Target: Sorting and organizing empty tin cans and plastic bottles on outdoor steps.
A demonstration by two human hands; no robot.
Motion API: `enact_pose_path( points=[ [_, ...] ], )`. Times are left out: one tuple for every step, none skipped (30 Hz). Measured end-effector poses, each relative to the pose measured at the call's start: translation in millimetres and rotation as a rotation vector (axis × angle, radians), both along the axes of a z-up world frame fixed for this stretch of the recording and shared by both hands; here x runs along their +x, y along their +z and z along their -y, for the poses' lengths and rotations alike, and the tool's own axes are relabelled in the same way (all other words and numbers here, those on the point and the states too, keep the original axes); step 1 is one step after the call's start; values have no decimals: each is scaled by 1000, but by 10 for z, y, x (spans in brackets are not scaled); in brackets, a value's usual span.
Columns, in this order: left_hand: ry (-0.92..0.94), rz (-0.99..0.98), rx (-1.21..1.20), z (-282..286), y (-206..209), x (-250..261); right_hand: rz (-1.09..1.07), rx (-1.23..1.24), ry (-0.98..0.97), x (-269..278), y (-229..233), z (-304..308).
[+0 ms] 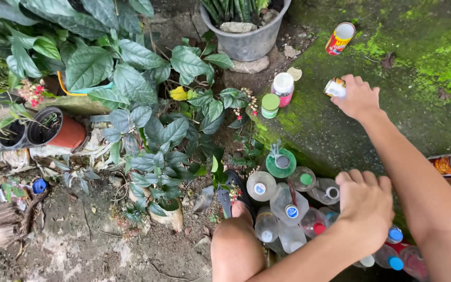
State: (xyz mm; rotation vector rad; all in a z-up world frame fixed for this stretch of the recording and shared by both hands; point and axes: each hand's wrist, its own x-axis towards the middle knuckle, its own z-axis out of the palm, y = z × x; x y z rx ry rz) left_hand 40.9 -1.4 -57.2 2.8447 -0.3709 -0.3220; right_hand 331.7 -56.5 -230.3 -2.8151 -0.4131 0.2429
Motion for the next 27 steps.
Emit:
enact_pose_path(
  points=[
    [3, -4, -1, -44, 47, 23, -4, -1, 3, -51, -21, -35],
    [-28, -76, 101, -76, 92, 68, 41, -72, -34, -67, -23, -57],
    [-59, -149, 203, -102, 136, 110, 86, -142, -71, -84, -26, -73],
    [-72, -158, 192, -102, 104, 97, 75, -154, -80, -217, 45, -53],
    [-38, -124, 166, -90, 71, 82, 131, -257, -32, -349, 118, -26],
    [-15, -76, 140, -68, 38, 86, 197, -359, 4, -446, 223, 34],
    [-38, -72, 130, -73, -3, 64, 195, -372, -18, -591, 339, 144],
    [-22, -85, 46, -78, -24, 86, 176, -339, 11, -678, 499, 235],
    [-8, -98, -39, -78, -42, 108, 156, -305, 39, -771, 660, 323],
    [-28, -94, -54, -135, -41, 116, 158, -323, 21, -920, 776, 473],
    [-1, -60, -45, -180, -47, 130, 116, -82, 42, -1072, 890, 625],
    [17, -29, -31, -221, -57, 138, 78, 165, 54, -1250, 996, 782],
    [-10, -26, -43, -253, 5, 168, 84, 152, 28, -1525, 1238, 860],
    [43, -26, -47, -297, 65, 210, 148, 263, 56, -1796, 1468, 905],
    [96, -26, -51, -328, 126, 259, 215, 372, 86, -2065, 1697, 944],
    [62, -17, -50, -365, 224, 271, 231, 369, 54, -2243, 1817, 1006],
    [67, 22, -135, -391, 320, 288, 273, 482, 35, -2421, 1931, 1068],
    [79, 53, -220, -408, 402, 284, 310, 595, 24, -2610, 2028, 1128],
    [53, 53, -220, -389, 431, 266, 321, 592, 0, -2697, 2087, 1143],
    [-62, 130, -382, -359, 449, 218, 388, 524, 24, -2850, 2145, 1166],
    [-173, 203, -549, -333, 466, 179, 449, 452, 48, -2992, 2204, 1179],
    [-197, 207, -554, -275, 473, 179, 464, 443, 30, -3028, 2213, 1171],
    [-238, 281, -638, -220, 482, 181, 447, 535, -14, -3060, 2224, 1159],
    [-273, 337, -718, -196, 487, 142, 413, 633, -61, -3126, 2225, 1116],
    [-290, 323, -720, -170, 469, 111, 412, 632, -83, -3191, 2192, 1115],
    [-309, 350, -736, -135, 441, 88, 411, 662, -91, -3265, 2147, 1117],
    [-328, 376, -753, -104, 412, 68, 410, 692, -100, -3334, 2101, 1113]
  ],
)
